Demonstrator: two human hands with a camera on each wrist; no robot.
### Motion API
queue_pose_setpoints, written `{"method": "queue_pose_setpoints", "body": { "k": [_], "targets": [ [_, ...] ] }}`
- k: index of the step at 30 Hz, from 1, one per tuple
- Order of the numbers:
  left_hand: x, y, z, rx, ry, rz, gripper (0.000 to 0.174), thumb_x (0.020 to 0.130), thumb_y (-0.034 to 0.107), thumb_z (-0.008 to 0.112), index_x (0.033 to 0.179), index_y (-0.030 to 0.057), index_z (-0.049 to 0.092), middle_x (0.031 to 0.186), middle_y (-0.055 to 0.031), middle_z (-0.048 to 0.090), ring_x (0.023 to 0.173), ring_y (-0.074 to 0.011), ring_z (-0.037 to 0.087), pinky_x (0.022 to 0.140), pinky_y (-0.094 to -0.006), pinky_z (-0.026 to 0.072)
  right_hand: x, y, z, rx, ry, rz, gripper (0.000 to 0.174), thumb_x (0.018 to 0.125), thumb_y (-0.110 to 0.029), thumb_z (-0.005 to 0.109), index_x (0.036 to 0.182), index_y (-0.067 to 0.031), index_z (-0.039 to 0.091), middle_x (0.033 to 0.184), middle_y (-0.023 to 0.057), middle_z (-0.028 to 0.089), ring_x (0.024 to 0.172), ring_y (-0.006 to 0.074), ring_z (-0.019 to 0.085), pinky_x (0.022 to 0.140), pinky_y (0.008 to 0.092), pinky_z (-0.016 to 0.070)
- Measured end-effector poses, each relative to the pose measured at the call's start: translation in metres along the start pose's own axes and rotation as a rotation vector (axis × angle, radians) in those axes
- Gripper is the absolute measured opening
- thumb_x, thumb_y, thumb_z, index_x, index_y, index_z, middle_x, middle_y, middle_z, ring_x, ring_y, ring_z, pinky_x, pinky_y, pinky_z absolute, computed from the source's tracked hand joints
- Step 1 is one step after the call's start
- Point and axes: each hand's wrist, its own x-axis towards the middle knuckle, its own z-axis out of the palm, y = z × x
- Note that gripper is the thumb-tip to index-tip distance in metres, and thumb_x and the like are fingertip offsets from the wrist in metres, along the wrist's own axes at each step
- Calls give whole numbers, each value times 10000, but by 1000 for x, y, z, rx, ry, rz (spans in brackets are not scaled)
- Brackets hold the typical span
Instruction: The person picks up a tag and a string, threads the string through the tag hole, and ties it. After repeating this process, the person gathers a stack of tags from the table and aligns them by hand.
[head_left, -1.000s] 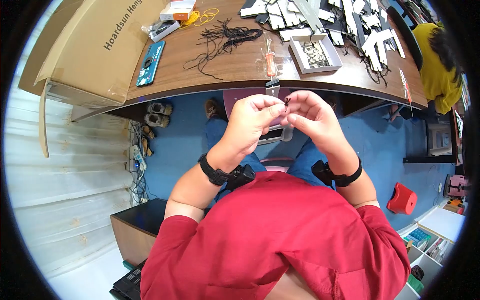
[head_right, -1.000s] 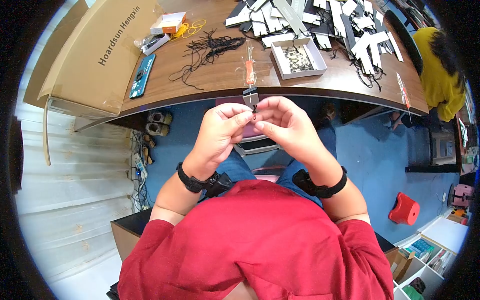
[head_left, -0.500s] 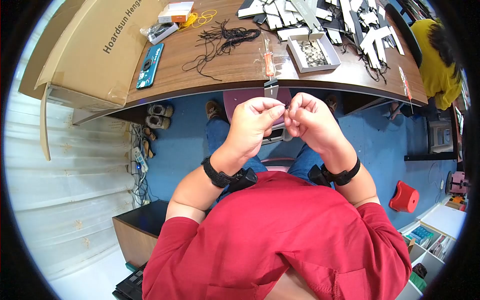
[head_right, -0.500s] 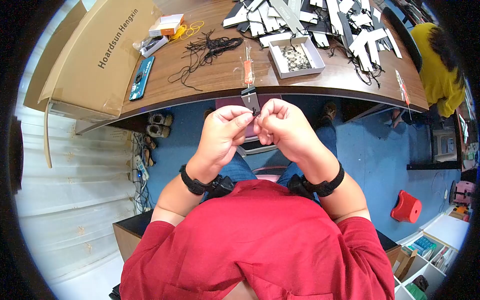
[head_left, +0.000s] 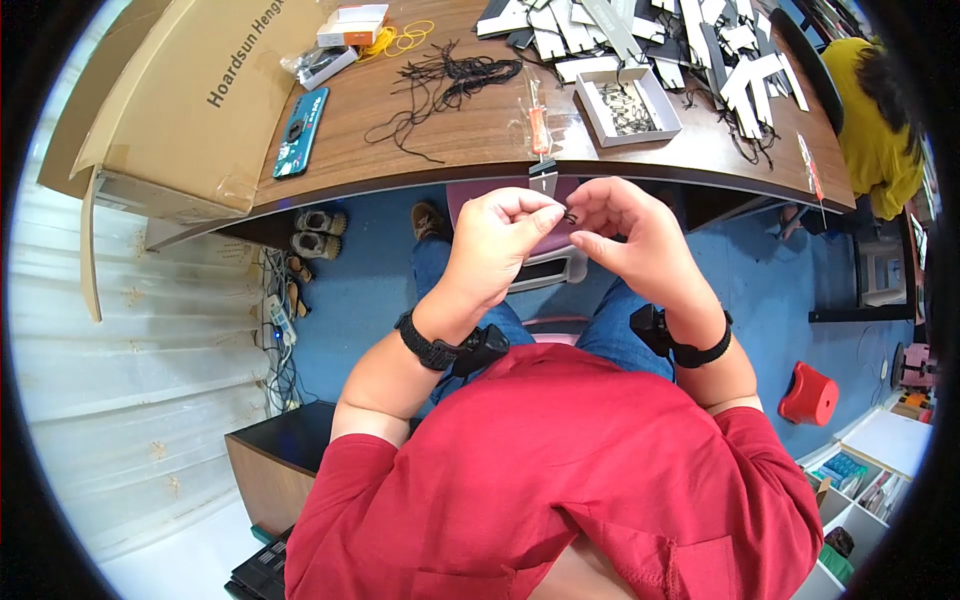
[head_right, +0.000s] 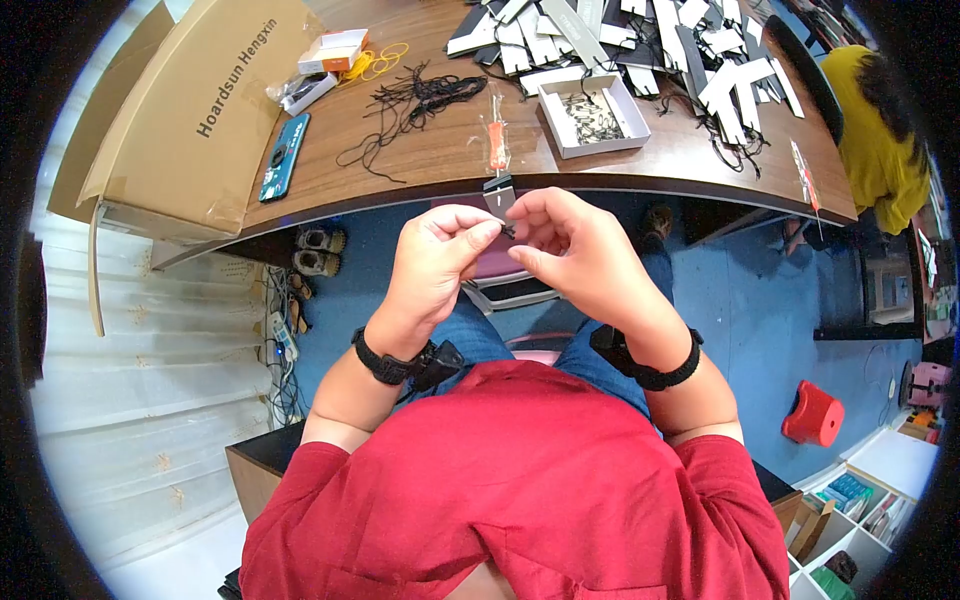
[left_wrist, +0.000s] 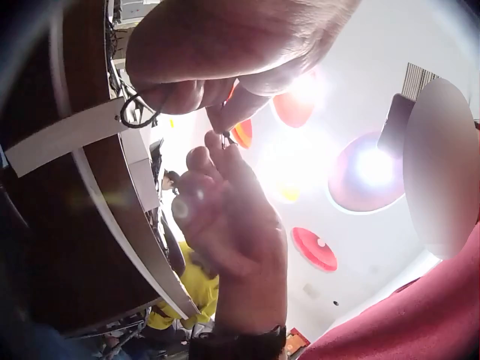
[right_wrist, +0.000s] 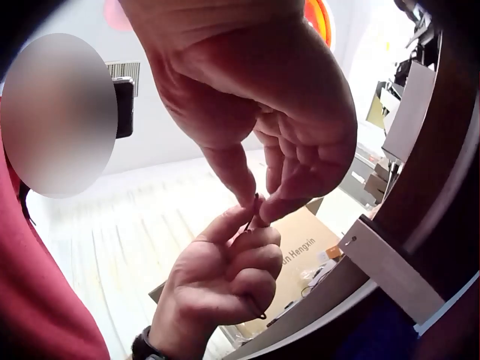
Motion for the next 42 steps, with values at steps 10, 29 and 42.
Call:
{"method": "queue_pose_setpoints", "body": {
  "k": [10, 29, 42],
  "targets": [
    [-1, -4, 1, 118, 17, 77, 104, 869, 63, 658, 915, -28, 675, 816, -28, 670, 722, -46, 570, 654, -189, 459, -2, 0, 1, -342, 114, -132, 114, 785, -58, 713, 878, -18, 661, 764, 82, 653, 648, 130, 613, 589, 249, 487],
    [-2, -7, 3, 90, -57, 82, 131, 859, 141, 686, 888, 15, 665, 699, 27, 599, 541, -13, 416, 473, -182, 302, -5, 0, 2, -348, 70, -186, 132, 735, 14, 671, 854, -14, 623, 753, 69, 621, 673, 122, 616, 616, 243, 502],
    [-3, -15, 2, 282, -33, 128, 93, 876, 89, 660, 894, -1, 650, 793, -5, 639, 701, -39, 527, 627, -191, 432, -2, 14, -4, 80, -72, 190, 95, 860, -28, 626, 941, 16, 647, 759, -14, 618, 689, 48, 566, 617, 206, 477]
  ]
}}
